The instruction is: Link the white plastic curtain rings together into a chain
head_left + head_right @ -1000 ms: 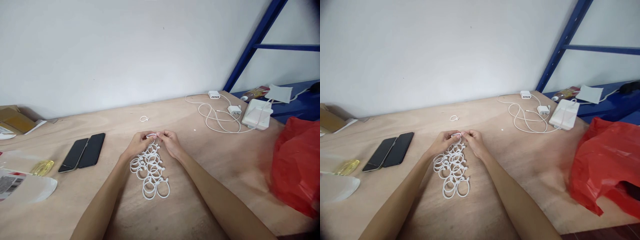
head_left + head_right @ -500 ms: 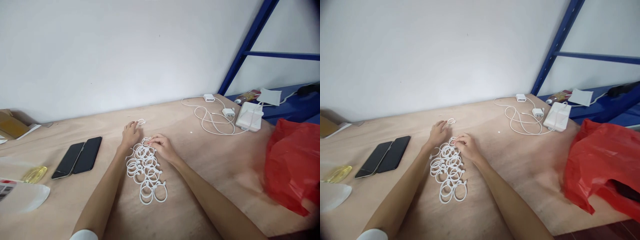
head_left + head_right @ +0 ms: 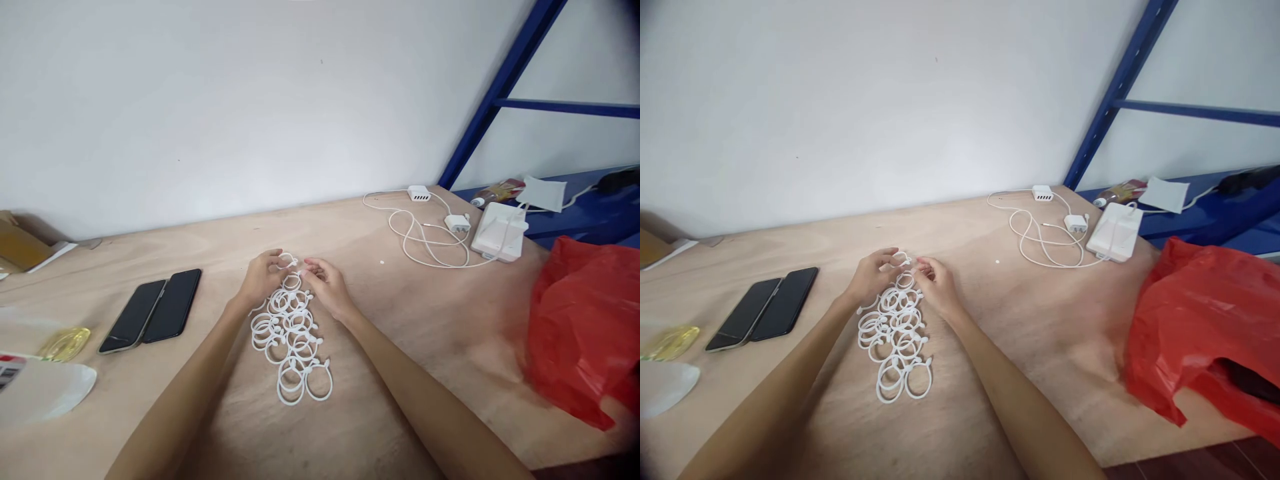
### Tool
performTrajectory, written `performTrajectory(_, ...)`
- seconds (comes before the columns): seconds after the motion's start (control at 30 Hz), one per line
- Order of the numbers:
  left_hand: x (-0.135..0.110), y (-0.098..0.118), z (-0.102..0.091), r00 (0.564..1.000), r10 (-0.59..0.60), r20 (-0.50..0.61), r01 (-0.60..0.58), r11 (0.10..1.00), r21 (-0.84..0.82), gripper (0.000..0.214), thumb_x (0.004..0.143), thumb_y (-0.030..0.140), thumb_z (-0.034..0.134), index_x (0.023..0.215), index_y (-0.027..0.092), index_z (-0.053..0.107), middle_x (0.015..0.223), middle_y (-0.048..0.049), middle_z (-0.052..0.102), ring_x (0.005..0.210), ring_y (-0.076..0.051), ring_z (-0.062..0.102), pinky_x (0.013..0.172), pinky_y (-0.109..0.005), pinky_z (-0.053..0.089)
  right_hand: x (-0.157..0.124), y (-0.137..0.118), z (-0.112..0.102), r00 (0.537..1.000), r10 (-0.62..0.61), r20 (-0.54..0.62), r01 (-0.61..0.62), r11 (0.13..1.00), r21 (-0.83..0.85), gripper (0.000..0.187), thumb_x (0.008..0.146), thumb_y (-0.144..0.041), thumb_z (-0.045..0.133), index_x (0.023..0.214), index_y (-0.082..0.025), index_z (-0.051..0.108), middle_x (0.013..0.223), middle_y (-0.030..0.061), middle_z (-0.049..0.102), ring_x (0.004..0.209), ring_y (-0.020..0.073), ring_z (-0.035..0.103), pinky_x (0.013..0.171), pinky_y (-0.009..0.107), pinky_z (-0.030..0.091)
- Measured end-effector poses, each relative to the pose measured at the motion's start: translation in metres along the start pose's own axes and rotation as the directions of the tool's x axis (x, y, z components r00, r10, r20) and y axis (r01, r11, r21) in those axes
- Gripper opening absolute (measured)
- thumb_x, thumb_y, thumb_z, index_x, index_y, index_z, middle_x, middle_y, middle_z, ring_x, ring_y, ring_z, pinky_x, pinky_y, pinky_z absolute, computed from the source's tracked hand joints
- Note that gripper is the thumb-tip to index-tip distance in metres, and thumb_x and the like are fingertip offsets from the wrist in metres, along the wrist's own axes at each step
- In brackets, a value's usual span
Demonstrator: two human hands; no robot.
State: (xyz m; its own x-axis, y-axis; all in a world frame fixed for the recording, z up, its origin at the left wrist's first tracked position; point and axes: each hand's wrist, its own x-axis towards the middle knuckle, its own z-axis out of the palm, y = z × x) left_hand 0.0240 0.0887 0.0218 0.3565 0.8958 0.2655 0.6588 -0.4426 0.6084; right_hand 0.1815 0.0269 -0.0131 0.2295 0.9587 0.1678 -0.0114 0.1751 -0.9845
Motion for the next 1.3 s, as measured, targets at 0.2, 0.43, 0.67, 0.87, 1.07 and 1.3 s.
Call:
performTrajectory(0.2, -0.034, 0.034, -0.007, 0.998, -0.014, -0.065, 0.005, 0.991, -0.130, 0.016, 0.074, 0.035, 0.066, 0.070, 0.020, 0.070, 0.100, -0.0056, 0.069, 0.095, -0.020, 0.064, 0.090, -0.033, 0.046, 0.000, 0.000, 0.000, 0.994, -0.038, 0.106, 0.031, 0.997, 0.067, 0.026, 0.077, -0.039, 0.066, 0.092, -0.020, 0.073, 0.092, 0.0055, 0.073, 0.083, 0.0189, 0.065, 0.075, 0.030, 0.050)
performTrajectory(0.43, -0.042, 0.041, -0.015, 0.983, -0.166, 0.075, 0.179, 0.958, -0.224, 0.050, 0.068, 0.046, 0.070, 0.107, 0.015, 0.064, 0.085, -0.0039, 0.068, 0.073, -0.017, 0.060, 0.066, -0.027, 0.046, 0.001, -0.001, -0.004, 0.983, 0.043, 0.178, -0.080, 0.976, 0.203, 0.027, 0.074, -0.044, 0.067, 0.080, -0.018, 0.073, 0.081, 0.0043, 0.073, 0.077, 0.0189, 0.065, 0.072, 0.030, 0.051)
performTrajectory(0.67, -0.044, 0.039, -0.017, 0.969, -0.110, 0.223, 0.205, 0.860, -0.468, 0.027, 0.070, 0.035, 0.064, 0.088, 0.015, 0.066, 0.074, -0.0006, 0.062, 0.064, -0.013, 0.055, 0.057, -0.021, 0.041, 0.000, -0.004, -0.004, 0.969, 0.074, 0.234, -0.121, 0.973, 0.195, 0.028, 0.071, -0.045, 0.069, 0.083, -0.019, 0.073, 0.084, 0.0045, 0.073, 0.081, 0.0197, 0.065, 0.076, 0.032, 0.052)
performTrajectory(0.87, -0.045, 0.041, -0.012, 0.984, -0.112, 0.137, 0.159, 0.903, -0.400, 0.021, 0.070, 0.031, 0.059, 0.082, 0.014, 0.065, 0.069, 0.0015, 0.056, 0.064, -0.012, 0.049, 0.059, -0.021, 0.038, -0.001, 0.000, -0.005, 0.971, 0.065, 0.228, -0.099, 0.985, 0.140, 0.025, 0.076, -0.042, 0.066, 0.082, -0.018, 0.072, 0.082, 0.0040, 0.072, 0.076, 0.0180, 0.063, 0.071, 0.029, 0.050)
performTrajectory(1.07, -0.045, 0.043, -0.009, 0.981, -0.128, 0.143, 0.175, 0.901, -0.396, 0.018, 0.071, 0.030, 0.059, 0.077, 0.014, 0.065, 0.067, 0.0023, 0.056, 0.064, -0.012, 0.050, 0.058, -0.021, 0.037, -0.001, 0.005, -0.005, 0.985, -0.004, 0.170, 0.006, 1.000, -0.009, 0.027, 0.080, -0.042, 0.059, 0.072, -0.017, 0.067, 0.066, 0.0006, 0.064, 0.063, 0.0143, 0.056, 0.060, 0.026, 0.044)
performTrajectory(1.3, -0.049, 0.034, -0.015, 0.978, -0.154, 0.140, 0.191, 0.930, -0.313, 0.034, 0.069, 0.031, 0.067, 0.099, 0.016, 0.067, 0.097, -0.0053, 0.067, 0.091, -0.020, 0.061, 0.080, -0.030, 0.048, -0.002, -0.002, -0.003, 0.968, -0.027, 0.248, 0.033, 0.999, -0.016, 0.021, 0.079, -0.035, 0.060, 0.081, -0.017, 0.071, 0.076, 0.0028, 0.069, 0.072, 0.0162, 0.060, 0.067, 0.028, 0.045)
